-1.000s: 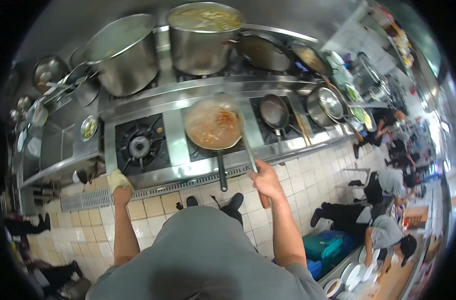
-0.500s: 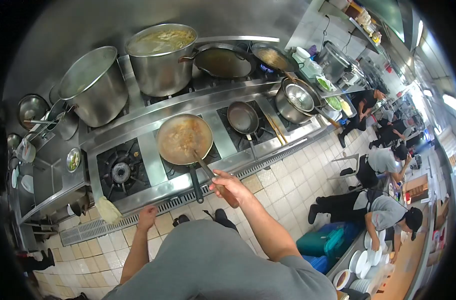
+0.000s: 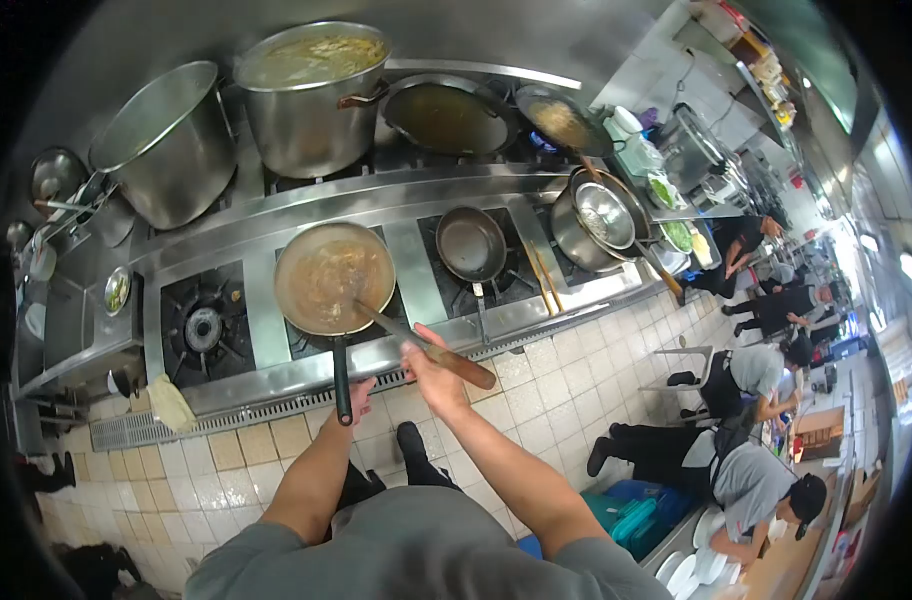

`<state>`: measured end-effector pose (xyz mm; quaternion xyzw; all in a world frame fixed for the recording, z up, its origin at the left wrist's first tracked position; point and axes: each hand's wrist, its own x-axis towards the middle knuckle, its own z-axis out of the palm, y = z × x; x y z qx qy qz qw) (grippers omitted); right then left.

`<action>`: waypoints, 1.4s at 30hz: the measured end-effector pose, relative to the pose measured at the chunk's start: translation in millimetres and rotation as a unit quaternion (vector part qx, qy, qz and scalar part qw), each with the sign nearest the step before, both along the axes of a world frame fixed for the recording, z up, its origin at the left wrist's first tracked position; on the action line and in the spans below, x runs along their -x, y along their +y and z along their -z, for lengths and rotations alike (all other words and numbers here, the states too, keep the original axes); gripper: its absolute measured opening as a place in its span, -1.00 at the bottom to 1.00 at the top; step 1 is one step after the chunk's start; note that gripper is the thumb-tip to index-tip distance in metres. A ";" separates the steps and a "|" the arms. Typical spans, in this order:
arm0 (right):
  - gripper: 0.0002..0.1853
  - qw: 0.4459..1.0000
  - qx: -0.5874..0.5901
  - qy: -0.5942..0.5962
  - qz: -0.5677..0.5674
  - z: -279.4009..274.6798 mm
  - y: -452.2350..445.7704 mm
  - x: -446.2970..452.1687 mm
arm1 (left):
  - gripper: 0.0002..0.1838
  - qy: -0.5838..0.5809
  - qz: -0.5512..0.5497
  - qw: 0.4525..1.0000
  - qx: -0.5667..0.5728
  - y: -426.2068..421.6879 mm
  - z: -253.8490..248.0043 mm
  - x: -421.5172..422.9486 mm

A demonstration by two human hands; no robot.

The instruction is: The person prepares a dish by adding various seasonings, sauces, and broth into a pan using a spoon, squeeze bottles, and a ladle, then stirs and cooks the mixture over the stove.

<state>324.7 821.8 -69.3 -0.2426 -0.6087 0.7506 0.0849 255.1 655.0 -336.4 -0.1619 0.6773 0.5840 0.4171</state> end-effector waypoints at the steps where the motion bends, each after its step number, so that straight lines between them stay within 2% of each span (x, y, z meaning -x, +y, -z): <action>1: -0.58 0.993 -0.109 -0.046 0.013 1.0 1.7 4.0 | -0.32 0.025 -0.035 0.999 0.017 4.8 -2.7 -6.8; 3: -0.61 0.996 -0.081 -0.036 0.005 -9.9 0.9 8.4 | -0.41 0.044 -0.007 0.998 0.033 0.4 41.9 -5.6; 4: -0.62 0.996 -0.093 -0.015 0.012 -14.3 -0.9 9.2 | -0.77 0.042 -0.075 0.995 0.052 3.3 35.9 -7.7; 5: -0.64 0.994 -0.104 0.007 0.022 -17.8 -1.4 9.0 | -0.78 0.199 -0.206 0.958 -0.026 12.8 76.8 -16.0; 7: -0.65 0.993 -0.114 0.016 -0.011 -26.9 -2.7 5.1 | -0.75 0.228 -0.168 0.959 0.025 10.2 130.7 -11.1; 8: -0.67 0.987 -0.154 0.028 -0.026 -36.4 -5.7 1.1 | -0.75 0.227 -0.172 0.958 0.031 3.8 136.8 -10.5; 10: -0.74 0.971 -0.234 0.042 -0.036 -41.3 -6.2 -3.4 | -0.70 0.262 -0.060 0.960 0.078 -5.0 141.2 -4.8; 11: -0.74 0.971 -0.232 0.042 -0.037 -43.3 -4.2 -4.5 | -0.70 0.262 -0.061 0.960 0.080 -7.2 140.1 -1.2; 13: -0.78 0.886 -0.427 0.170 -0.062 -51.9 -4.3 -10.0 | -0.70 0.307 0.010 0.948 0.085 -7.7 133.5 2.0; 14: -0.78 0.870 -0.443 0.207 -0.057 -54.8 -5.7 -8.5 | -0.70 0.223 0.014 0.972 0.071 -7.5 123.6 2.9; 15: -0.78 0.871 -0.443 0.206 -0.056 -58.8 -6.5 -9.8 | -0.70 0.223 0.015 0.972 0.070 -1.9 112.8 1.1; 17: -0.75 0.839 -0.491 0.218 -0.092 -67.3 -6.1 -12.8 | -0.66 0.320 -0.144 0.937 -0.001 6.2 117.6 -2.1; 18: -0.73 0.830 -0.505 0.218 -0.092 -70.1 -6.6 -14.4 | -0.66 0.320 -0.146 0.936 0.000 2.9 119.7 -2.1; 20: -0.73 0.816 -0.521 0.230 -0.095 -76.5 -5.1 -17.8 | -0.66 0.257 -0.017 0.966 0.022 -14.2 95.1 -1.3; 21: -0.73 0.802 -0.538 0.242 -0.095 -79.8 -3.8 -19.8 | -0.66 0.260 -0.018 0.965 0.025 -26.1 79.8 -3.4; 22: -0.73 0.803 -0.535 0.246 -0.095 -83.1 -2.4 -23.0 | -0.65 0.202 0.000 0.979 -0.001 -40.8 61.2 -8.7; 23: -0.74 0.793 -0.549 0.248 -0.085 -86.8 0.2 -26.0 | -0.65 0.144 0.017 0.989 -0.027 -54.6 65.0 -11.8; 24: -0.74 0.784 -0.564 0.250 -0.075 -90.9 3.2 -28.6 | -0.60 0.240 0.204 0.939 0.139 -68.3 68.3 -6.8; 25: -0.74 0.784 -0.560 0.259 -0.074 -95.9 5.9 -30.8 | -0.60 0.245 0.199 0.938 0.145 -83.6 56.0 -11.9; 27: -0.74 0.827 -0.488 0.278 -0.023 -104.6 13.5 -36.5 | -0.57 0.107 0.105 0.978 0.146 -113.2 14.5 -28.9; 28: -0.76 0.856 -0.451 0.252 -0.020 -100.0 21.3 -42.6 | -0.57 0.110 0.096 0.978 0.152 -130.4 3.5 -34.8; 30: -0.78 0.878 -0.415 0.237 -0.020 -93.5 37.9 -53.1 | -0.59 0.064 -0.010 0.989 0.133 -168.5 -14.0 -52.9; 31: -0.78 0.896 -0.381 0.228 -0.018 -92.2 43.8 -56.4 | -0.59 0.065 -0.021 0.988 0.139 -183.1 -28.3 -59.9; 33: -0.78 0.897 -0.366 0.245 -0.031 -102.2 53.6 -59.2 | -0.68 0.082 -0.109 0.978 0.156 -214.4 -57.2 -70.0; 35: -0.78 0.897 -0.352 0.262 -0.046 -104.3 67.8 -59.6 | -0.75 0.323 -0.173 0.929 0.048 -270.1 -19.6 -64.7; 37: -0.78 0.929 -0.289 0.228 -0.037 -100.2 83.2 -59.1 | -0.72 0.401 -0.212 0.872 0.183 -252.4 -188.4 -61.2; 38: -0.76 0.942 -0.228 0.247 -0.017 -96.0 87.1 -54.9 | -0.70 0.472 -0.260 0.828 0.155 -262.4 -228.0 -51.7; 39: -0.75 0.945 -0.198 0.260 -0.020 -94.6 92.5 -50.2 | -0.74 0.497 -0.274 0.807 0.165 -247.9 -321.1 -57.2; 41: -0.76 0.948 -0.187 0.257 -0.017 -103.5 99.0 -44.1 | -0.89 0.642 -0.283 0.701 0.129 -229.5 -459.8 -70.0; 42: -0.75 0.947 -0.183 0.265 -0.014 -107.2 99.7 -42.5 | -0.87 0.752 -0.193 0.609 0.161 -223.3 -524.4 -85.2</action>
